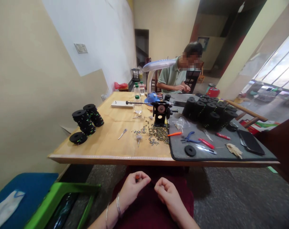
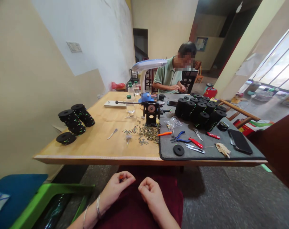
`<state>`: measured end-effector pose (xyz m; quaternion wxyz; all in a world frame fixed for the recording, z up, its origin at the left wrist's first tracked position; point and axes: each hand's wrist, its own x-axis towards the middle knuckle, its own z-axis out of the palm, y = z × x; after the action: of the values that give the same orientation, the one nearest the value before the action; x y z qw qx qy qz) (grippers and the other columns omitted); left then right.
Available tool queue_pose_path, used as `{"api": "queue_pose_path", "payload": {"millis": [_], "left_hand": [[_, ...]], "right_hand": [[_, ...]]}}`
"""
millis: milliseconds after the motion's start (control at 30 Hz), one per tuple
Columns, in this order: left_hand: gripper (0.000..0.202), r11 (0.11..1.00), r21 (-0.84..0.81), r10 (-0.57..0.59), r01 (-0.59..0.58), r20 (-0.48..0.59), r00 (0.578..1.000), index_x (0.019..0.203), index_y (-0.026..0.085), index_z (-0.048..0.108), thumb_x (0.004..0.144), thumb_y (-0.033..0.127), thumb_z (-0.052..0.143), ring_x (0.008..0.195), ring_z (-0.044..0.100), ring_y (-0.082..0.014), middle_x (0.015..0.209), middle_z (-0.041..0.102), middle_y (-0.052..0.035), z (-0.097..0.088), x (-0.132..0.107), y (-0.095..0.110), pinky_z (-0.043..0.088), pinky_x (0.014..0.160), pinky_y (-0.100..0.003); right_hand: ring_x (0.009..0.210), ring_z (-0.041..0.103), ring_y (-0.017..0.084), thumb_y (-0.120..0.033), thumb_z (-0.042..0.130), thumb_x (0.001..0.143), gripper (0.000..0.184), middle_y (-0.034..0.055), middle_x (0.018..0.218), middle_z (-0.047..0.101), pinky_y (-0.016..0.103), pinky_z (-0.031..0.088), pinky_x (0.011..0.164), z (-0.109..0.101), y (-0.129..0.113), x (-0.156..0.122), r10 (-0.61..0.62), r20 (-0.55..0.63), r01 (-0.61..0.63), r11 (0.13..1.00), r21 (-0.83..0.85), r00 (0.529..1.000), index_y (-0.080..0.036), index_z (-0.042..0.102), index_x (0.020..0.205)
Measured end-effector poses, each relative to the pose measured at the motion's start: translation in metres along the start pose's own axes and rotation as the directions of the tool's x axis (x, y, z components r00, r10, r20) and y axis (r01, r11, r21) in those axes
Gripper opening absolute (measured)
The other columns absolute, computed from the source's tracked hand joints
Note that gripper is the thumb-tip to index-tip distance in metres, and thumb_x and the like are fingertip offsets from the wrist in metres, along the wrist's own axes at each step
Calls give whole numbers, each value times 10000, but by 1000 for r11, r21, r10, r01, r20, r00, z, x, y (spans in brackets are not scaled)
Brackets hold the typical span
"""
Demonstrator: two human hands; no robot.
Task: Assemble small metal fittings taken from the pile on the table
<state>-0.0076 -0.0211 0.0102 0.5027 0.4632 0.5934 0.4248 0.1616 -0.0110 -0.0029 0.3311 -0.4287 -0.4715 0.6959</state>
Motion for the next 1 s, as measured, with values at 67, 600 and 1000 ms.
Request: {"api": "queue_pose_path", "payload": {"millis": [67, 600, 1000], "left_hand": [[287, 1000, 10, 9, -9, -6, 1000, 640, 141, 649, 697, 421, 671, 524, 364, -107, 529, 480, 28, -1, 0, 0, 290, 527, -235], [214, 999, 32, 12, -13, 51, 999, 706, 126, 726, 694, 335, 681, 552, 404, -114, 578, 560, -7, -3, -4, -4, 317, 549, -248], [243, 979, 199, 44, -35, -40, 998, 678, 133, 677, 750, 357, 616, 541, 449, -123, 582, 602, -12, -4, -9, 6, 347, 554, -240]], "right_hand": [[422, 209, 62, -417, 627, 710, 292, -107, 450, 301, 207, 154, 427, 1, -2, -1, 2, 7, -2, 1000, 1, 1000, -185, 458, 661], [410, 191, 57, -395, 619, 688, 268, -110, 449, 297, 202, 127, 408, 1, 0, 0, 59, 6, -59, 998, 20, 998, -187, 452, 663], [963, 597, 267, -313, 613, 826, 366, 127, 1125, 632, 339, 491, 769, -18, -18, -6, -350, -72, 269, 821, -503, 934, -192, 589, 1171]]}}
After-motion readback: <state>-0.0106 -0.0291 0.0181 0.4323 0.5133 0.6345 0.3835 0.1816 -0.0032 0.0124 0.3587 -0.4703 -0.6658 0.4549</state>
